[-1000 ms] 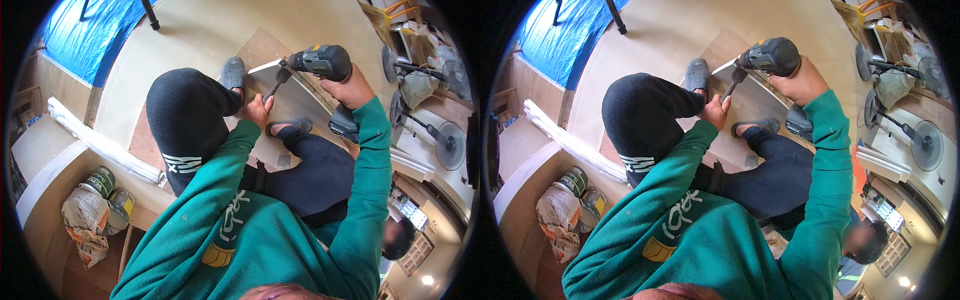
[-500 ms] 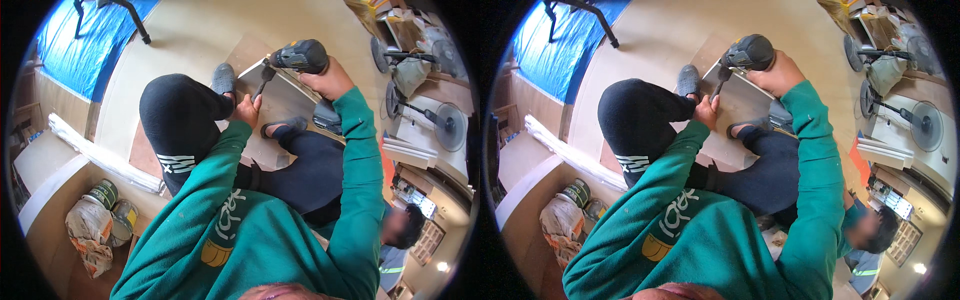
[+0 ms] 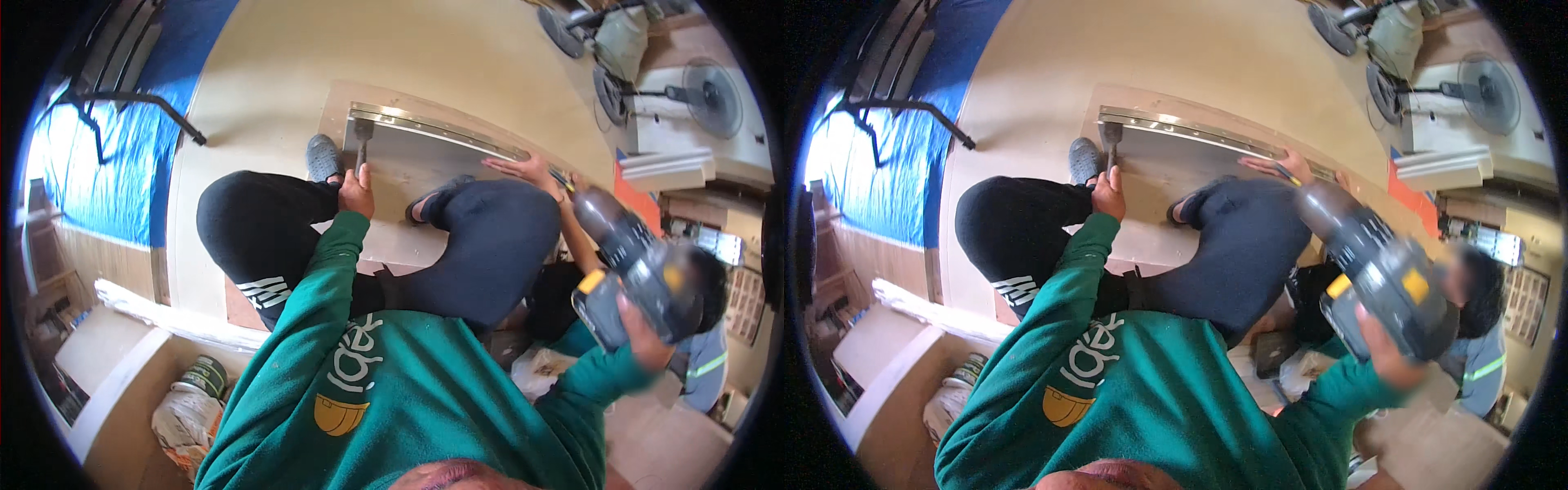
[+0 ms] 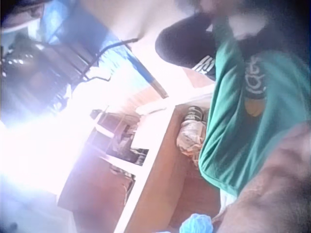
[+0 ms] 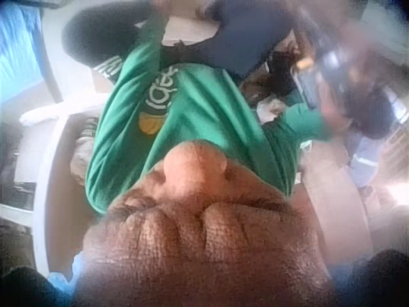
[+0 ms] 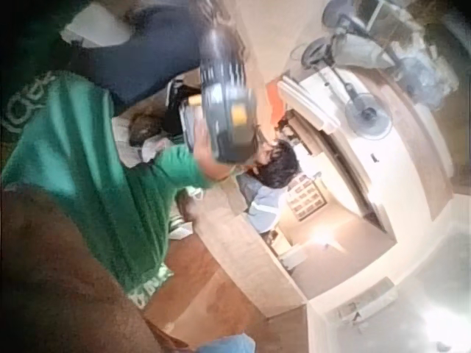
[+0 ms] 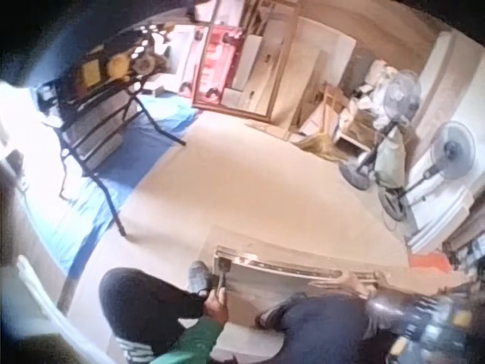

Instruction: The person uses a drill on a metal panel, then uses a chisel and hammer to pry or adjust parts of the panel frame while it is held by another person.

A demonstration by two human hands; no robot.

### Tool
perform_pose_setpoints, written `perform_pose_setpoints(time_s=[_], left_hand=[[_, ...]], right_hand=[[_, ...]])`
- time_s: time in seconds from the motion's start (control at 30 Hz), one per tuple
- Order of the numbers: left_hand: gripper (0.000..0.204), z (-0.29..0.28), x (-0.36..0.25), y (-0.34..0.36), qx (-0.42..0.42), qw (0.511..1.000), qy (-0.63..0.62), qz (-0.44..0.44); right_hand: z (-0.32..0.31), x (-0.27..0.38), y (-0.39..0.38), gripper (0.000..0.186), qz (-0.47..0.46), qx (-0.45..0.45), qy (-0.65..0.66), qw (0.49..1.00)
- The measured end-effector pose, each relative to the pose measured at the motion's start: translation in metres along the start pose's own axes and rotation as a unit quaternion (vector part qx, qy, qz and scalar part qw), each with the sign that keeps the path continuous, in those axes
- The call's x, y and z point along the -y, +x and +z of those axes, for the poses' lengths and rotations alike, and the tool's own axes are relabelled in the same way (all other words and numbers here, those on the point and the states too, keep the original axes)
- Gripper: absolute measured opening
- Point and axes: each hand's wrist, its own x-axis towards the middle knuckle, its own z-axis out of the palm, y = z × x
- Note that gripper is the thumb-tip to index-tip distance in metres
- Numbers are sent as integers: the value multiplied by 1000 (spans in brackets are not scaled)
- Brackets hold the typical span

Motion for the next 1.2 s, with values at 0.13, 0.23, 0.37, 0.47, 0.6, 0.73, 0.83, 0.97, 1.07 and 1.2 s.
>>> perform_pose_setpoints(time_s=[0.13, 0.23, 0.37, 0.47, 0.6, 0.73, 0.83, 0.97, 1.07, 1.2], left_hand=[[48, 23, 27, 16, -33, 987, 101, 122], [27, 26, 87, 56, -171, 898, 193, 356], [43, 26, 41, 35, 62, 980, -187, -14], [53, 16, 45, 29, 84, 975, -207, -8], [51, 21, 60, 41, 81, 959, -269, -32], [49, 16, 52, 47, 210, 860, -425, -189], [46, 15, 25, 30, 127, 938, -304, -109], [45, -7, -1, 5, 137, 941, -295, -96], [49, -21, -12, -4, 152, 934, -303, -110], [50, -13, -18, -2, 176, 922, -323, -123]], right_hand=[[17, -57, -112, 58, 153, 40, 103, 982], [88, -45, -106, 36, 223, 78, 239, 942], [280, -148, -183, 46, 307, 38, 236, 921], [378, -148, -214, 81, 352, -5, 136, 926], [481, -149, -233, 76, 381, -11, 49, 923], [523, -153, -239, 61, 410, 59, 17, 910], [511, -175, -236, 50, 398, 39, 39, 916], [418, -229, -193, 37, 329, -194, 155, 911], [225, -107, -86, 29, 317, -453, 426, 716], [191, 16, -17, 28, 102, -309, 492, 808]])
